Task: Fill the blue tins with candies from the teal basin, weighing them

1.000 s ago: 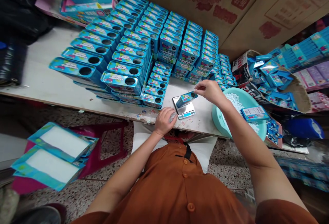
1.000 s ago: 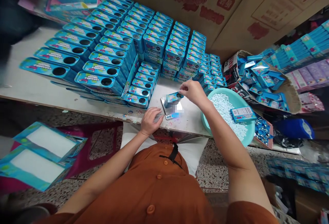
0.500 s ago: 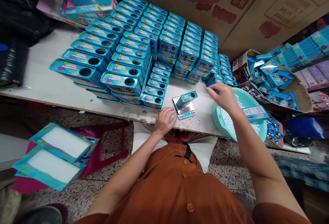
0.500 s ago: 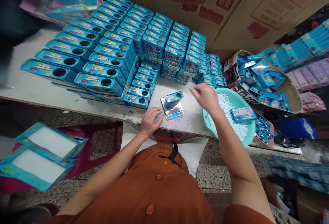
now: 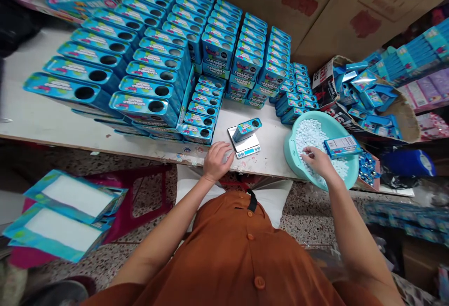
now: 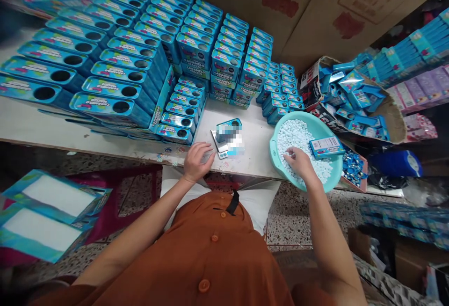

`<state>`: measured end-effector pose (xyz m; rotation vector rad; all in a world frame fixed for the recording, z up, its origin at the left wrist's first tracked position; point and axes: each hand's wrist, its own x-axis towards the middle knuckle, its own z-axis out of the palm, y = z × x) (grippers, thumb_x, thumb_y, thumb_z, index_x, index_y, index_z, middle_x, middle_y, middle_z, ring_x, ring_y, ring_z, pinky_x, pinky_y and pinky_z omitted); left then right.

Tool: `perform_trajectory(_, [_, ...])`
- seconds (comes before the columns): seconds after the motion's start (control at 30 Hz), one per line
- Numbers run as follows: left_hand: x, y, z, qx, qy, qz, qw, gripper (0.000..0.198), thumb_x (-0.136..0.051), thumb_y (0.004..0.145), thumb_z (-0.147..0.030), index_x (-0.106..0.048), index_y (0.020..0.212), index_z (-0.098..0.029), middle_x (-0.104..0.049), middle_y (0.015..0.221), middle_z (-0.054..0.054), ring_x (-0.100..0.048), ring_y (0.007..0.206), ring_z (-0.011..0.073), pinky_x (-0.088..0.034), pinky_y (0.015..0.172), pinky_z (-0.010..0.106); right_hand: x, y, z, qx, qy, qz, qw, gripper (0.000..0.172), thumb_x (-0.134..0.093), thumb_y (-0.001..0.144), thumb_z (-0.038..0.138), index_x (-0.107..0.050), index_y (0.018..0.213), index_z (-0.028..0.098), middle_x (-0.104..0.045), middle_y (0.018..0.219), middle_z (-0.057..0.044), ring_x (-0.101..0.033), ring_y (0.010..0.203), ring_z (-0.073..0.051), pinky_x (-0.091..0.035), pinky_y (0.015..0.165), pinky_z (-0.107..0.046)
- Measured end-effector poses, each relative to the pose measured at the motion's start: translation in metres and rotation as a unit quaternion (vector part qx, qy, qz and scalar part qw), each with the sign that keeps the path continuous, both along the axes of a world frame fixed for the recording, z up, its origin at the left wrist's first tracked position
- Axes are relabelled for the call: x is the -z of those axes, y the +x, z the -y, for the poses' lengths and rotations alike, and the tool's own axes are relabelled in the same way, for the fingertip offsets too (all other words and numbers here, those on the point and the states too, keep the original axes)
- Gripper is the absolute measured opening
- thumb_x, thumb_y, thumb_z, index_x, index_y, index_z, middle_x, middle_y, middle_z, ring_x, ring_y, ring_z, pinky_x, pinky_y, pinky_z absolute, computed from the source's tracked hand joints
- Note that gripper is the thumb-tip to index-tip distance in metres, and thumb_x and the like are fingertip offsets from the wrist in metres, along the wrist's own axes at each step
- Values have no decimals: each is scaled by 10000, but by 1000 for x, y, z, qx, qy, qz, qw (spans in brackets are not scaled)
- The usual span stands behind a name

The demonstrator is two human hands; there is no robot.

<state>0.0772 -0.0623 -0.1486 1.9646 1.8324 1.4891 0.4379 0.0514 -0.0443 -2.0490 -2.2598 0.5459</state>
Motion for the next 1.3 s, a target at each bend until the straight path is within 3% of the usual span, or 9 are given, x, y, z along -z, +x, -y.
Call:
perform_trajectory(0.3, [-2, 0, -1, 6, -4, -12, 1000, 187, -626, 828, -212, -612, 1015, -204, -673, 1047, 73, -592, 1061, 222, -499, 962, 411, -5, -7, 0, -31, 60, -76, 995, 299, -556, 757, 412, -732, 824, 179, -716, 854, -80, -607, 720, -198, -452, 720, -320])
perform_trajectory(0.47, [1, 0, 0, 7, -11, -3, 1000, 174, -611, 839, -222, -612, 1013, -211, -672, 1054, 73, -593, 1075, 223, -488, 977, 423, -6, 4, -4, 41, -15, -110, 993, 324, -643, 695, 449, -742, 817, 165, -687, 677, -46, -586, 622, -185, -438, 635, -307])
perform_trajectory(0.6, [1, 1, 0, 4, -10, -5, 1000, 170, -609, 841, -228, -610, 1010, -210, -671, 1052, 68, -593, 1071, 217, -488, 980, 415, -21, 5, -8, 90, 10, -175, 980, 352, -669, 697, 463, -731, 846, 151, -659, 637, -31, -578, 599, -169, -432, 605, -293])
perform_trajectory(0.7, [2, 1, -1, 2, -13, -9, 1000, 162, -605, 842, -238, -614, 1002, -211, -674, 1027, 65, -598, 1062, 220, -494, 972, 418, -41, -18, -13, 75, 50, -221, 971, 324, -683, 709, 438, -726, 864, 156, -656, 653, -25, -583, 615, -159, -437, 607, -284])
perform_trajectory(0.87, [3, 1, -1, 5, 2, -11, 1000, 159, -605, 839, -234, -616, 996, -211, -681, 1013, 65, -601, 1060, 224, -498, 970, 419, -63, -97, -28, -37, 38, -293, 955, 284, -688, 728, 402, -721, 857, 151, -636, 647, -17, -574, 604, -142, -438, 596, -275])
perform_trajectory(1.07, [5, 2, 0, 0, -7, 2, 1000, 146, -595, 847, -244, -626, 986, -213, -681, 1028, 68, -603, 1066, 222, -491, 983, 424, -55, -176, -51, -131, -1, -310, 942, 299, -680, 731, 418, -724, 856, 149, -614, 607, -6, -538, 561, -121, -406, 561, -260])
perform_trajectory(1.3, [1, 2, 0, -2, -6, -5, 1000, 119, -590, 855, -250, -634, 957, -206, -684, 1033, 63, -601, 1074, 220, -500, 971, 406, -46, -195, -57, -175, 2, -225, 959, 327, -651, 746, 417, -754, 908, 152, -667, 683, -37, -555, 613, -141, -421, 590, -269])
